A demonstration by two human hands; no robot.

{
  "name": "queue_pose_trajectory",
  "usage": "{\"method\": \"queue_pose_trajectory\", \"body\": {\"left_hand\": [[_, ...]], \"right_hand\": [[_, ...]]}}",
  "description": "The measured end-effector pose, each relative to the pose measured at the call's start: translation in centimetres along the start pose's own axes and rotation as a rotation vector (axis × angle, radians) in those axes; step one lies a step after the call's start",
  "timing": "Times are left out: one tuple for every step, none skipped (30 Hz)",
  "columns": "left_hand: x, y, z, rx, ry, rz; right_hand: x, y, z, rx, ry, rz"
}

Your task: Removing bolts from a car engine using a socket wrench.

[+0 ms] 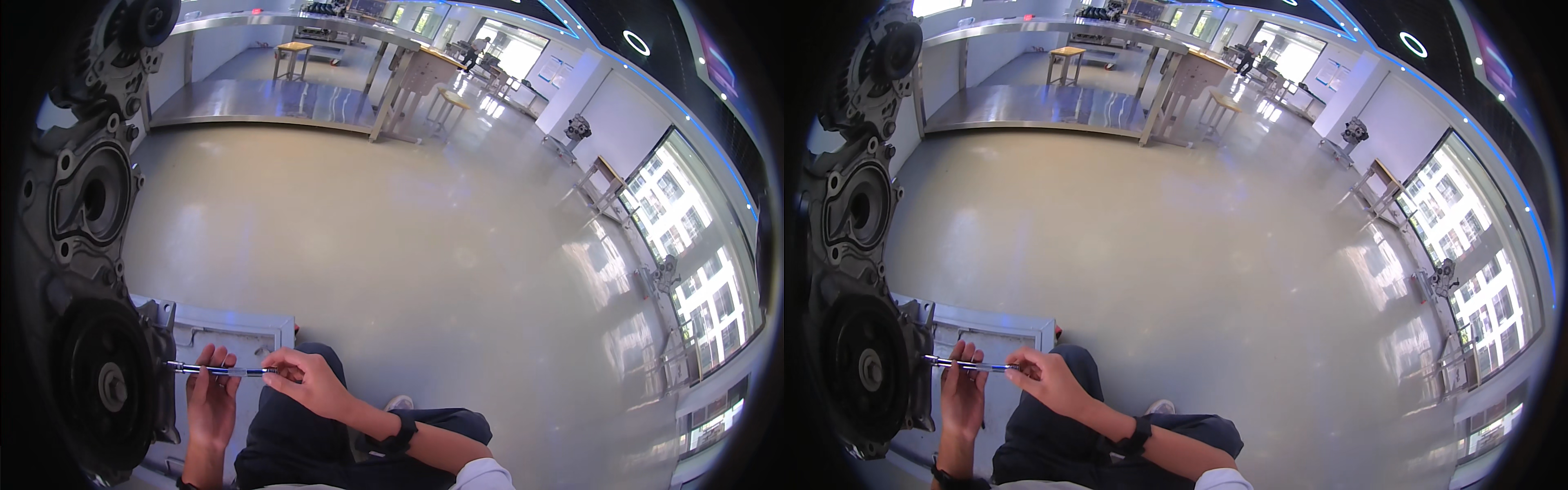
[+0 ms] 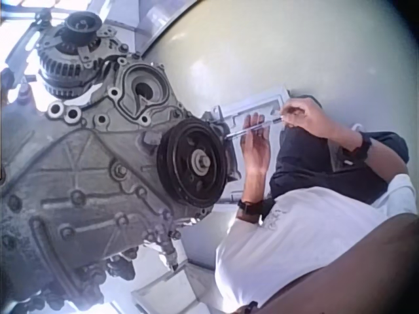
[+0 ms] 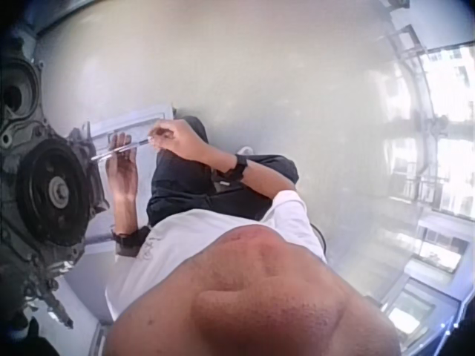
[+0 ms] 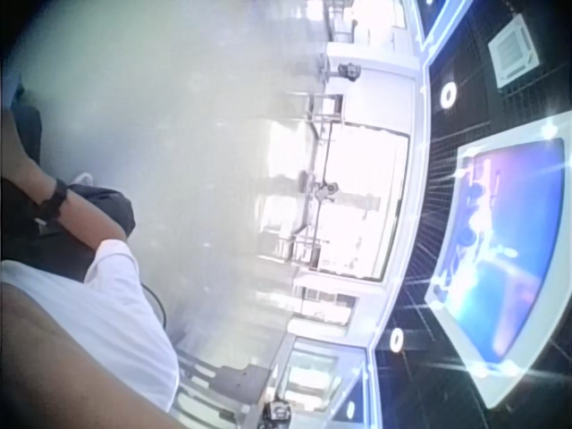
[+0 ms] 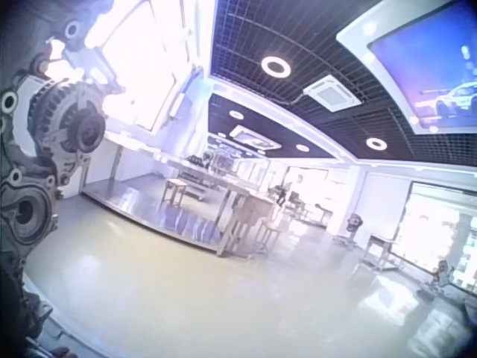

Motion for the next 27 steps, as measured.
{"method": "queue_pose_trajectory", "body": {"left_hand": [[-0.3,0.0,0.0,0.005,-0.015,0.01],[-0.5,0.1,0.0,0.007,-0.031,0.02],[-0.7,0.0,0.0,0.004,-0.034,0.023],[-0.5,-0.2,0.2,0.012,-0.074,-0.015],[-0.4,-0.2,0.3,0.019,-0.117,-0.051],[-0.4,-0.1,0.3,0.014,-0.122,-0.045],[-0.4,0.1,0.2,0.001,-0.111,-0.042],[-0.2,0.0,0.1,-0.011,-0.099,-0.045],[0.1,-0.1,0.2,-0.013,-0.102,-0.046],[0.5,0.0,0.4,-0.001,-0.058,-0.019],[0.6,0.0,0.7,0.014,-0.013,0.01],[0.5,0.0,0.6,0.015,-0.014,0.009],[0.3,0.0,0.5,0.011,-0.021,-0.009],[0.1,0.0,0.4,0.009,-0.028,-0.027],[-0.2,0.0,0.4,0.011,-0.029,-0.027],[-0.4,0.0,0.3,0.005,-0.047,-0.063],[-0.4,0.0,0.3,-0.002,-0.064,-0.099],[-0.5,0.0,0.3,0.0,-0.064,-0.1],[-0.7,0.0,0.4,0.001,-0.064,-0.087],[-0.8,-0.1,0.4,0.0,-0.061,-0.077],[-0.2,-0.2,0.4,0.0,-0.058,-0.082],[0.4,-0.3,0.5,-0.002,0.014,-0.039],[0.8,-0.5,0.8,-0.002,0.087,-0.002],[0.9,-0.6,0.8,-0.001,0.093,-0.017],[0.9,-0.5,0.6,-0.006,0.077,-0.031],[1.0,-0.5,0.2,-0.005,0.073,-0.056],[0.9,-0.7,0.1,-0.009,0.032,-0.018]], "right_hand": [[0.0,0.1,-0.9,-0.108,0.096,0.03],[-0.1,0.2,-1.8,-0.214,0.191,0.062],[0.0,0.3,-1.8,-0.21,0.187,0.062],[-0.2,0.2,-2.1,-0.234,0.15,0.095],[-0.4,0.1,-2.3,-0.255,0.11,0.128],[-0.4,0.1,-2.5,-0.249,0.102,0.127],[-0.3,0.1,-2.1,-0.163,0.106,0.098],[-0.2,-0.1,-1.6,-0.083,0.112,0.071],[-0.1,-0.2,-1.1,-0.078,0.068,0.064],[-0.1,-0.1,-1.0,-0.079,0.065,0.067],[0.0,0.1,-1.0,-0.083,0.114,0.06],[0.1,0.1,-1.1,-0.086,0.164,0.054],[0.3,0.3,-1.1,-0.088,0.163,0.054],[0.2,0.4,-2.0,-0.178,0.167,0.103],[0.0,0.4,-2.7,-0.268,0.171,0.152],[-0.1,0.2,-2.5,-0.27,0.171,0.151],[-0.2,-0.1,-1.6,-0.204,0.101,0.118],[-0.1,-0.3,-0.9,-0.138,0.031,0.085],[-0.1,-0.3,-0.9,-0.141,0.031,0.084],[0.2,-0.4,-0.2,-0.055,-0.042,0.031],[0.4,-0.5,0.4,0.03,-0.114,-0.023],[0.1,-0.4,0.4,0.027,-0.11,-0.019],[0.1,-0.4,0.5,0.044,-0.09,-0.026],[0.0,-0.4,0.6,0.061,-0.068,-0.03],[0.2,-0.2,0.4,0.051,-0.056,-0.017],[0.1,0.2,-1.0,-0.076,0.042,0.074],[-1.1,0.2,-2.7,-0.212,0.156,0.177]]}}
Point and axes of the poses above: each hand's wrist, its own y-axis towards the middle knuckle, its own x-axis out of the back of the hand, z = x × y, the point moved 8 cm from there along y, towards the middle knuckle, and after that the axes turned 10 degrees about -x, right-handed, at the moved point
